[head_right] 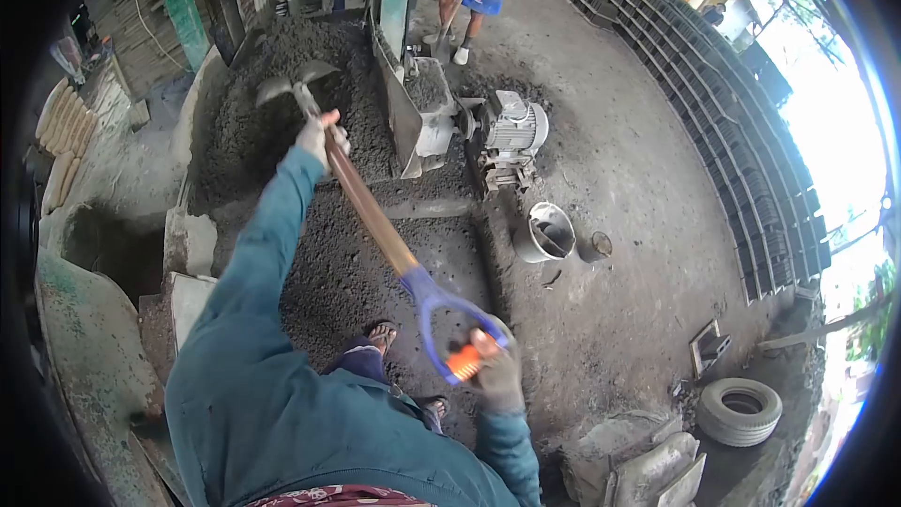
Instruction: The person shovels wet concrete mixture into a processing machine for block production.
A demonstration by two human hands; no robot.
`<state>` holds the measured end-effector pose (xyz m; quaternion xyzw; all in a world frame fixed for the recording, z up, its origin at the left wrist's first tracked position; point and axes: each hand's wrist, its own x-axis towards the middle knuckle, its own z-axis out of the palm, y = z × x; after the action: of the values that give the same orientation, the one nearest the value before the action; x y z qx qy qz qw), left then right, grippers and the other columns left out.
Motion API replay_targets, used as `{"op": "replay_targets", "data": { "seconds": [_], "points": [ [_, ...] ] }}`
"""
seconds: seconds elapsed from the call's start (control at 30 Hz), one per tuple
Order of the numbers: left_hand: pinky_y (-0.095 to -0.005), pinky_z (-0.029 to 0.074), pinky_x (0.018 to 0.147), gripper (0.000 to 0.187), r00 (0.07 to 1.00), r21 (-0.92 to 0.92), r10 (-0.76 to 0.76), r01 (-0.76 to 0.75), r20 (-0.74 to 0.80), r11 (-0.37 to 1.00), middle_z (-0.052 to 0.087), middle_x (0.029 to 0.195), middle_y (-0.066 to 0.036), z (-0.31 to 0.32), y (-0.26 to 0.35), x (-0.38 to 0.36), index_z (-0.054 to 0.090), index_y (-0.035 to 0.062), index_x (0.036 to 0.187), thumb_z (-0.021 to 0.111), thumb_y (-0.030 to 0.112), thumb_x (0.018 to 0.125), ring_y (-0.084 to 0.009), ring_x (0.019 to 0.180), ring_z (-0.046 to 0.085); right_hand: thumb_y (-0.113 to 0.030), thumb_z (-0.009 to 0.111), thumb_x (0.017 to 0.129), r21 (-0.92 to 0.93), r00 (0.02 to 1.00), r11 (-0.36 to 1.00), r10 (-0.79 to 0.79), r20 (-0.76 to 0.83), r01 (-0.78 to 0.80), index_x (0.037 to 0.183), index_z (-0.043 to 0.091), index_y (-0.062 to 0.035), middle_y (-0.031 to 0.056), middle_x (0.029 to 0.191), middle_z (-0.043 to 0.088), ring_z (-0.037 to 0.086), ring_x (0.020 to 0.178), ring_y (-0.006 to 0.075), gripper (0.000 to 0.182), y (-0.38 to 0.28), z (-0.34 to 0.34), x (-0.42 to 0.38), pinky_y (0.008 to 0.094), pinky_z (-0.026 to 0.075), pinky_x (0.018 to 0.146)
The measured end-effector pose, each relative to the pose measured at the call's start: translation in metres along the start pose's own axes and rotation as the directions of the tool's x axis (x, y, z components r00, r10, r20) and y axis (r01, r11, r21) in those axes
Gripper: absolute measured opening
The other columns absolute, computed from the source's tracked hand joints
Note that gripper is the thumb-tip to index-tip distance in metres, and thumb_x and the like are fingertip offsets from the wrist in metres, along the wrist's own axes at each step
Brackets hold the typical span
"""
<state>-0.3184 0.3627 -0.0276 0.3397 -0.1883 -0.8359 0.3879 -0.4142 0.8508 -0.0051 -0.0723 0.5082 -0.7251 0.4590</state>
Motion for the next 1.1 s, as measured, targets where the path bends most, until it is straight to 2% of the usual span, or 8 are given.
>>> {"op": "replay_targets", "data": {
  "seconds": [0.2,0.23,0.27,0.3,0.43,0.6,0.67,1.1],
  "points": [
    [-0.0437,0.044,0.061,0.023,0.962,-0.003,-0.203,0.207,0.185,0.978,0.046,0.061,-0.002,-0.011,-0.149,-0.164,0.046,0.0122,0.072,0.058,0.015,0.091,-0.0206,0.051,0.046,-0.01,0.069,0.082,-0.063,0.875,0.994,0.044,-0.482,-0.084,0.088,0.061,-0.0031,0.0079,0.071,0.061,0.063,0.065,0.0219,0.012,0.078,-0.206,-0.113,0.0349,0.053,0.059],
    [-0.0423,0.043,0.061,0.023,0.955,0.021,-0.257,0.257,0.148,0.966,0.046,0.06,0.0,-0.012,-0.173,-0.187,0.045,0.0135,0.072,0.059,0.016,0.09,-0.0184,0.05,0.044,-0.009,0.066,0.08,-0.713,0.941,0.699,-0.205,-0.27,-0.053,0.086,0.062,-0.0032,0.0074,0.071,0.061,0.063,0.065,0.0215,0.009,0.109,-0.27,-0.138,0.0348,0.053,0.06],
    [-0.044,0.043,0.061,0.023,0.94,0.039,-0.297,0.295,0.166,0.955,0.046,0.061,-0.001,-0.016,-0.194,-0.21,0.046,0.0136,0.072,0.058,0.015,0.091,-0.0198,0.051,0.046,-0.009,0.064,0.078,-0.996,0.969,0.053,-0.238,0.059,0.074,0.084,0.063,-0.0032,0.0069,0.072,0.061,0.062,0.065,0.0211,0.008,0.131,-0.315,-0.161,0.0347,0.052,0.062],
    [-0.0457,0.044,0.06,0.022,0.936,0.032,-0.308,0.307,0.168,0.951,0.047,0.062,-0.003,-0.018,-0.214,-0.232,0.046,0.0137,0.073,0.059,0.012,0.091,-0.0214,0.051,0.049,-0.009,0.064,0.078,-0.99,0.965,-0.118,-0.244,0.099,0.072,0.083,0.063,-0.0033,0.0068,0.072,0.062,0.062,0.065,0.0208,0.008,0.144,-0.33,-0.195,0.0344,0.052,0.061],
    [-0.0481,0.047,0.061,0.021,0.922,0.084,-0.376,0.369,0.094,0.926,0.052,0.065,-0.004,-0.037,-0.277,-0.282,0.048,0.0123,0.073,0.06,0.012,0.09,-0.0237,0.052,0.051,-0.01,0.062,0.076,-0.593,0.834,0.763,-0.134,-0.534,-0.258,0.083,0.063,-0.0036,0.0062,0.072,0.062,0.061,0.064,0.0198,0.009,0.146,-0.322,-0.285,0.0335,0.051,0.06],
    [-0.047,0.049,0.064,0.023,0.9,0.068,-0.412,0.406,0.143,0.911,0.051,0.065,-0.003,-0.057,-0.289,-0.268,0.05,0.0116,0.073,0.063,0.02,0.09,-0.0228,0.055,0.053,-0.012,0.061,0.073,-0.577,0.84,0.797,-0.182,-0.51,-0.178,0.082,0.063,-0.004,0.0054,0.073,0.063,0.06,0.063,0.0185,0.012,0.113,-0.287,-0.303,0.0323,0.05,0.058],
    [-0.0467,0.049,0.065,0.024,0.915,0.094,-0.374,0.364,0.149,0.927,0.051,0.065,-0.002,-0.048,-0.278,-0.257,0.049,0.0127,0.072,0.064,0.021,0.089,-0.0221,0.055,0.053,-0.025,0.067,0.078,-0.095,0.883,0.976,0.133,-0.45,-0.195,0.08,0.06,-0.0032,0.0063,0.066,0.061,0.059,0.057,0.0178,0.023,0.095,-0.264,-0.294,0.0304,0.048,0.053],
    [-0.0471,0.046,0.057,0.062,0.926,-0.224,-0.345,0.372,0.151,0.901,0.058,0.069,-0.007,-0.046,-0.296,-0.278,0.053,0.0141,0.084,0.048,0.076,0.086,-0.0267,0.055,0.056,-0.025,0.061,0.083,-0.202,0.914,0.958,0.111,-0.39,-0.202,0.083,0.059,-0.0007,0.0081,0.067,0.063,0.061,0.059,0.0187,0.024,0.089,-0.252,-0.264,0.031,0.05,0.056]
  ]
}}
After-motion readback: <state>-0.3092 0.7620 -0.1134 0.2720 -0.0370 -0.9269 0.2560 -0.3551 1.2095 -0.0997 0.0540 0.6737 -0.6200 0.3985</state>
